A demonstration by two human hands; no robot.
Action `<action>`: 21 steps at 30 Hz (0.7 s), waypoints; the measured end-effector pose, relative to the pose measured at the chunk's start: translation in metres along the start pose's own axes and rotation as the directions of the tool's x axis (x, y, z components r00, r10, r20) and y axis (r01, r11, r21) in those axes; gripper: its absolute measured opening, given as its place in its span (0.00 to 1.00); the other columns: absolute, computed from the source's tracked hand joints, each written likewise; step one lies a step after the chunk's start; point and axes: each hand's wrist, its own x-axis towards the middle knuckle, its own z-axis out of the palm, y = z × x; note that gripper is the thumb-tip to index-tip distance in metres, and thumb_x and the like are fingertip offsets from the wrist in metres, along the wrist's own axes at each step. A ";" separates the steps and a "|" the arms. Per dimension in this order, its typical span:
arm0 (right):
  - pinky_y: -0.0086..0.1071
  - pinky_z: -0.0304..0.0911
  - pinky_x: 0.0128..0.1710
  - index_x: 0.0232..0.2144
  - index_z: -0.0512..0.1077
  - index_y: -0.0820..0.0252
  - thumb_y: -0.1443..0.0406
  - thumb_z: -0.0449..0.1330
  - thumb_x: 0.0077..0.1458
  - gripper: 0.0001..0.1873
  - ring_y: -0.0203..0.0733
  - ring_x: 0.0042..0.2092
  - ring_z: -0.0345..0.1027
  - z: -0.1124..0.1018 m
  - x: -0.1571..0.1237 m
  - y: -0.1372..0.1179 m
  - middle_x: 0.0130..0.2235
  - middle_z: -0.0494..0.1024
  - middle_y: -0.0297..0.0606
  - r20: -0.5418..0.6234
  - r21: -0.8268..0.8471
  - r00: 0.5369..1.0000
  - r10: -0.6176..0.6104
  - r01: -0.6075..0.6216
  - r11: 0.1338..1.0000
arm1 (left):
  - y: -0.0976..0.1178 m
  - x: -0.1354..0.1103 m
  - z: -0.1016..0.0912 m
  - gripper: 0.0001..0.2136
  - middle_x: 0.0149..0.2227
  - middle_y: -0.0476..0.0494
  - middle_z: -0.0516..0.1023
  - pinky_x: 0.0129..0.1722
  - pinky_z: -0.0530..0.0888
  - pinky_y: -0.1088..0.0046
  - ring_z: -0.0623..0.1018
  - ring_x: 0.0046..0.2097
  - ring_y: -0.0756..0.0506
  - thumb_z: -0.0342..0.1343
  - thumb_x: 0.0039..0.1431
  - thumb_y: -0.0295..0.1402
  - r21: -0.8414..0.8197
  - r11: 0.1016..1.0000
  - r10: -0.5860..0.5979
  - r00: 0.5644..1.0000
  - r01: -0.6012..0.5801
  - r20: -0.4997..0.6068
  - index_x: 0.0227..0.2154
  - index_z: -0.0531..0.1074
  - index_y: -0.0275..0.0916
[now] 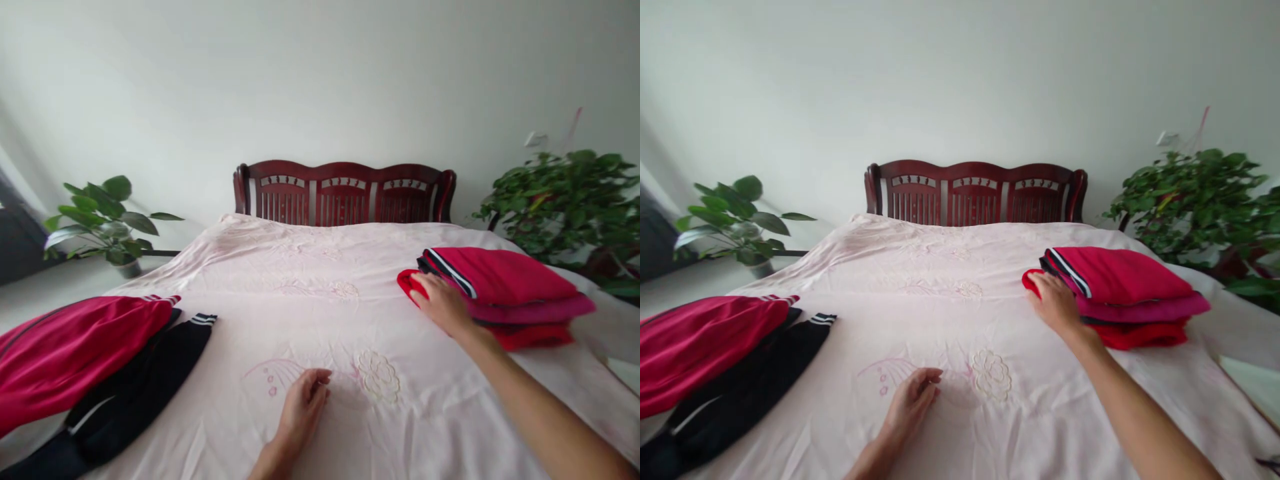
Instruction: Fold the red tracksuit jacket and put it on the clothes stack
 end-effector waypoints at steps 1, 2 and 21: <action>0.46 0.57 0.63 0.58 0.69 0.59 0.59 0.49 0.61 0.26 0.51 0.62 0.62 0.011 -0.020 -0.027 0.59 0.72 0.47 0.050 0.060 0.997 -0.065 0.062 0.996 | -0.001 0.000 0.001 0.13 0.41 0.41 0.80 0.42 0.76 0.68 0.79 0.42 0.44 0.54 0.58 0.35 0.005 1.000 0.010 1.000 -0.010 0.005 0.44 0.76 0.39; 0.46 0.58 0.63 0.58 0.69 0.58 0.59 0.51 0.59 0.26 0.52 0.63 0.61 0.023 -0.043 -0.053 0.60 0.72 0.45 0.106 0.106 0.987 -0.123 0.112 0.988 | -0.002 -0.001 0.002 0.13 0.42 0.41 0.79 0.41 0.76 0.68 0.79 0.41 0.44 0.53 0.59 0.35 0.005 1.000 0.011 1.000 -0.011 0.010 0.45 0.76 0.39; 0.49 0.61 0.60 0.56 0.72 0.57 0.57 0.49 0.63 0.24 0.53 0.62 0.64 0.081 -0.153 -0.139 0.60 0.72 0.46 0.021 0.209 0.994 -0.110 0.103 0.972 | 0.072 -0.100 -0.348 0.24 0.67 0.26 0.60 0.61 0.51 0.38 0.53 0.69 0.27 0.49 0.61 0.31 0.837 -0.044 0.319 0.802 0.545 -0.505 0.61 0.64 0.37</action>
